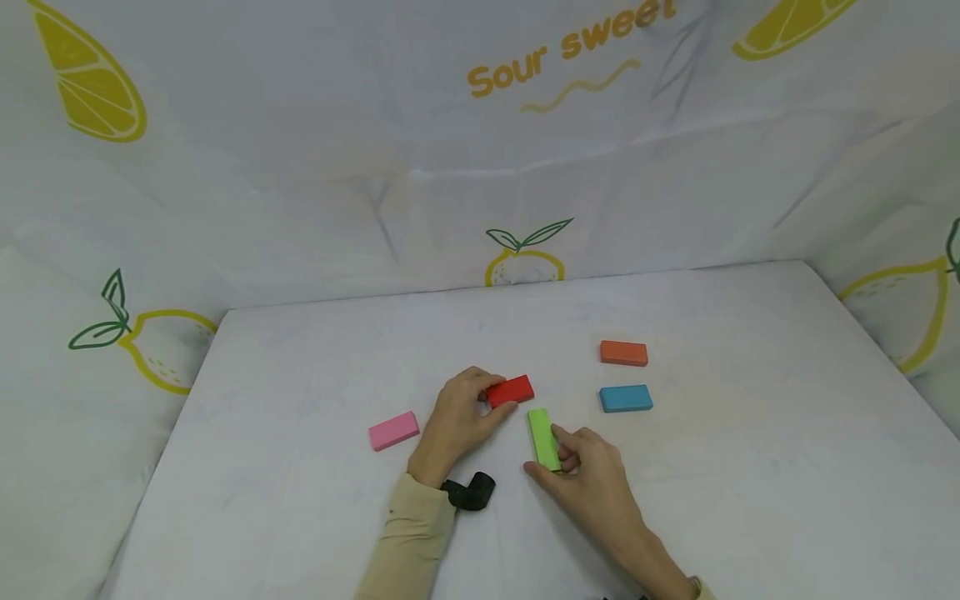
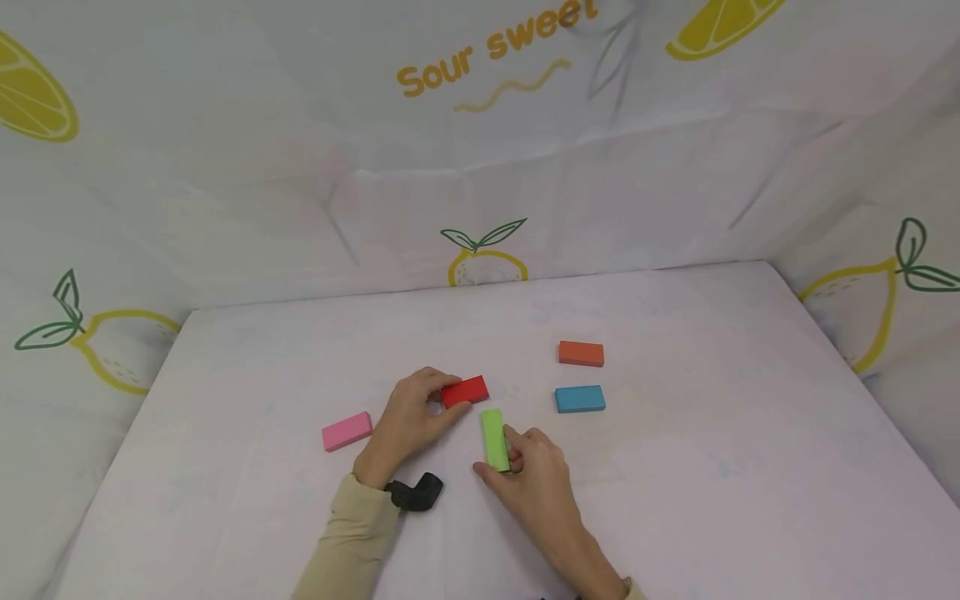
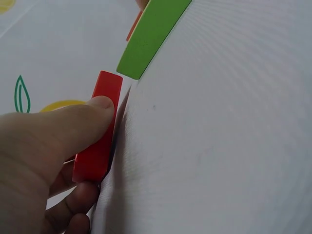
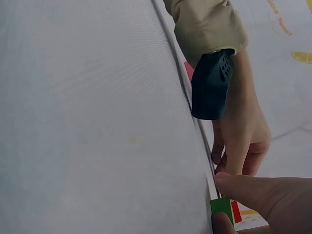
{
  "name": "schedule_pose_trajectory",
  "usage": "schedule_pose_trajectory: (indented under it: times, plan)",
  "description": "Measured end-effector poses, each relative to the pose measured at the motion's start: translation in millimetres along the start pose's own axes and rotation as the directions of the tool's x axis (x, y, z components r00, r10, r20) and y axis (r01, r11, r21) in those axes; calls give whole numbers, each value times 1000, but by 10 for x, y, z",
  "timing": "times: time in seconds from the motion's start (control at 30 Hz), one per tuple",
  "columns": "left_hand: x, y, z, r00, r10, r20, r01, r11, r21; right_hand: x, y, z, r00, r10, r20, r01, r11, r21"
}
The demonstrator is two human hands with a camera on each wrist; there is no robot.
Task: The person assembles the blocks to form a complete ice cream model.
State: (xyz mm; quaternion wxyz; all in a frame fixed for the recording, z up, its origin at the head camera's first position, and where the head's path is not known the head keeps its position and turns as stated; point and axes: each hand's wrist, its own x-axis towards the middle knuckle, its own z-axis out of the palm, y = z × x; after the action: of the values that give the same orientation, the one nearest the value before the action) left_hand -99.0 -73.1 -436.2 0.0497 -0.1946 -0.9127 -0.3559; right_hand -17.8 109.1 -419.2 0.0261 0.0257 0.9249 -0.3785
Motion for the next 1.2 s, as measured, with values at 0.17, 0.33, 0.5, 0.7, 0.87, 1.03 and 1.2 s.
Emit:
schedule_pose_trajectory:
  times: [0.17, 0.33, 0.5, 0.7, 0.87, 1.03, 1.2]
  plan:
    - [1, -20, 8, 1000, 16, 6, -16, 1000, -8, -11, -4, -2, 1000, -1, 16, 0, 999, 35]
    - [-6, -30, 12, 999, 33, 4, -33, 999, -3, -15, 9, -10, 1000, 2, 25, -4, 998, 63]
    - [-18, -35, 9, 999, 38, 10, -38, 999, -3, -1, 39, -15, 999, 19, 40, -22, 997, 79]
    - [-18, -52, 16, 999, 47, 17, -47, 999, -8, 2, 55, -10, 999, 17, 42, -21, 996, 89]
    - [-15, -56, 19, 998, 48, 30, -48, 999, 0, -1, 56, -3, 999, 8, 35, -11, 995, 98]
    - [-18, -59, 21, 998, 44, 41, -44, 999, -9, 3, 68, 9, 999, -15, 47, 10, 994, 111]
    - [-13, -64, 22, 998, 50, 48, -49, 999, -18, 21, 78, 19, 997, -27, 67, 19, 993, 114]
